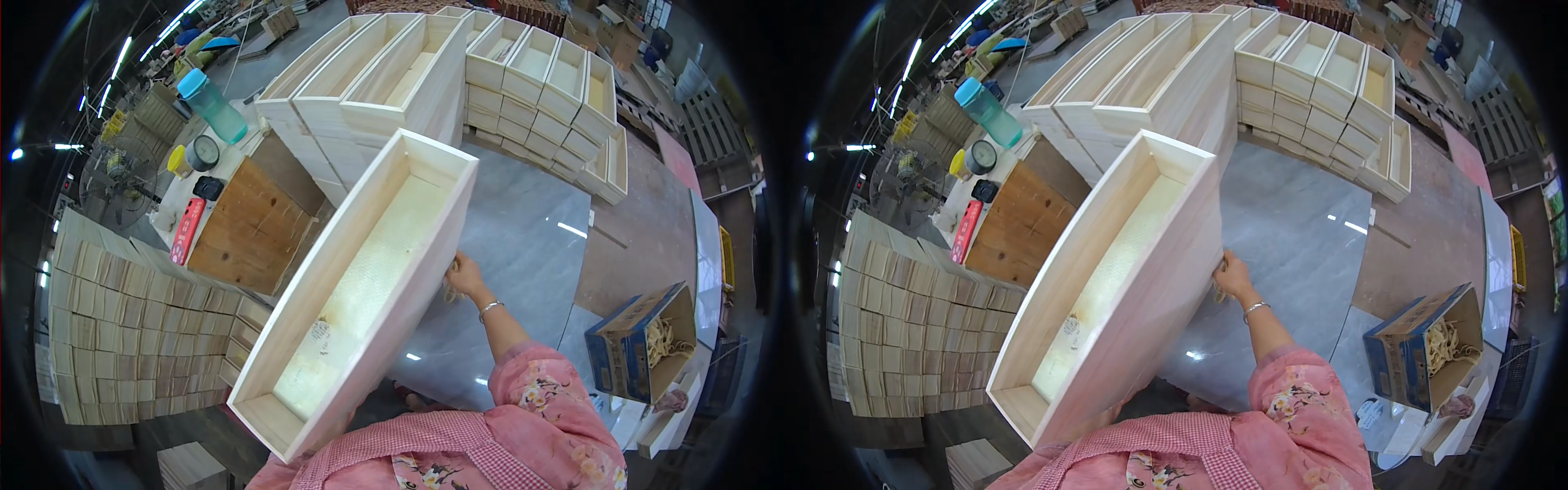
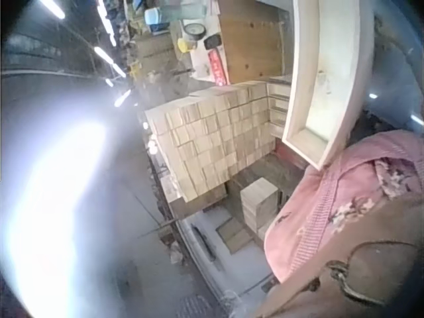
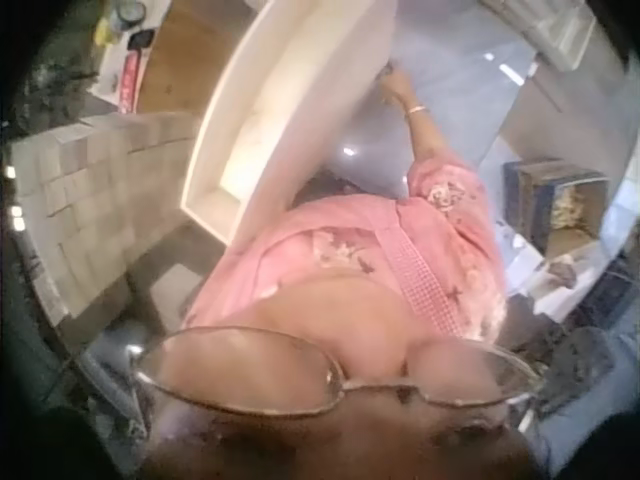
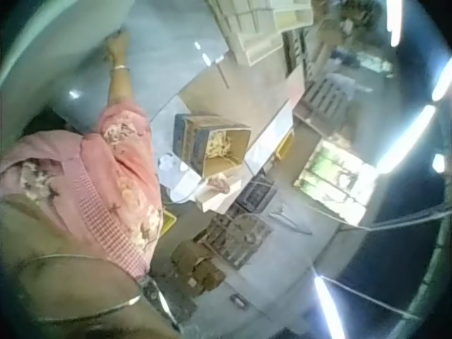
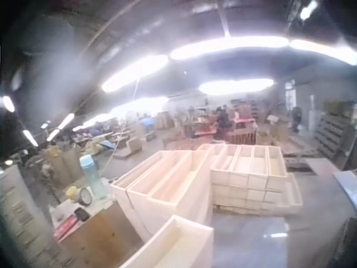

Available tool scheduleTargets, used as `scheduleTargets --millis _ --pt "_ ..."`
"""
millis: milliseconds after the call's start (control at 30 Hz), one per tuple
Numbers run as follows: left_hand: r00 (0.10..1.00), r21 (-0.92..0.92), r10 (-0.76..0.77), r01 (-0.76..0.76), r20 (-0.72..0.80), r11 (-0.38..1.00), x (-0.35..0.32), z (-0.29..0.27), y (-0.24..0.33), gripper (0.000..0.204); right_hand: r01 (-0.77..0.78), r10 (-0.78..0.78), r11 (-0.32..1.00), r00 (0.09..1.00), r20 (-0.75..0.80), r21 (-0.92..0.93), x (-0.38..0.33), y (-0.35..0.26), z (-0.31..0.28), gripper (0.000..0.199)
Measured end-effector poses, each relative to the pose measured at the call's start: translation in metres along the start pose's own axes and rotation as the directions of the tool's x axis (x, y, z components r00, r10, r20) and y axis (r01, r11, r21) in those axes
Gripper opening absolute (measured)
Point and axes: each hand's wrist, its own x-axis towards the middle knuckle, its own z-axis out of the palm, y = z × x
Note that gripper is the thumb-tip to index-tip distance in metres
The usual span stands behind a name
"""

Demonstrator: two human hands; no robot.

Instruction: The person wraps rubber bands around small wooden boxes and stacks long wooden boxes onto a table by hand.

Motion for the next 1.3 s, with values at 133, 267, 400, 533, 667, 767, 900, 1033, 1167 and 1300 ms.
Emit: scheduleTargets --millis 133,267,400,533,667,767,900,1033,1167,1300 --pt "1.000 -0.008 -0.006 0.006 0.023 1.000 0.021 0.029 -0.018 0.052 -0.004 0.004 1.000 0.998 -0.068 0.002 0.005 0.021 -0.031 0.047" --pt "0.998 -0.014 -0.012 0.013 0.056 1.000 0.049 0.065 -0.039 0.053 0.004 0.003 0.997 0.996 -0.088 0.076 0.020 0.041 -0.058 0.044" --pt "0.997 -0.018 -0.010 0.012 0.082 1.000 0.076 0.101 -0.057 0.053 -0.031 0.047 0.988 0.994 -0.102 0.151 0.045 0.052 -0.076 0.044" --pt "0.994 -0.025 -0.018 0.021 0.112 0.999 0.106 0.138 -0.078 0.054 0.013 0.009 0.998 0.952 -0.307 0.068 0.058 0.072 -0.067 0.049" --pt "0.992 -0.031 0.000 0.004 0.129 1.000 0.133 0.168 -0.088 0.055 -0.116 0.176 0.972 0.934 -0.312 0.202 0.027 0.055 -0.021 0.050" --pt "0.989 -0.032 0.022 -0.017 0.144 0.999 0.150 0.192 -0.094 0.055 -0.071 0.182 0.955 0.906 -0.382 0.288 0.003 0.041 0.006 0.050" --pt "0.984 -0.031 0.041 -0.036 0.172 0.999 0.177 0.226 -0.108 0.056 -0.105 0.221 0.952 0.886 -0.407 0.289 0.033 0.048 -0.003 0.051" --pt "0.977 -0.022 0.076 -0.073 0.200 0.997 0.201 0.257 -0.111 0.056 -0.142 0.216 0.958 0.929 -0.299 0.250 0.071 0.043 -0.027 0.052" --pt "0.991 0.012 0.035 -0.036 0.126 0.999 0.214 0.294 -0.110 0.060 -0.126 0.200 0.957 0.939 -0.280 0.260 0.101 0.035 -0.052 0.054" --pt "1.000 0.045 0.024 -0.024 -0.003 0.999 0.227 0.317 -0.098 0.066 -0.176 0.221 0.960 0.955 -0.199 0.219 0.128 0.028 -0.058 0.055"
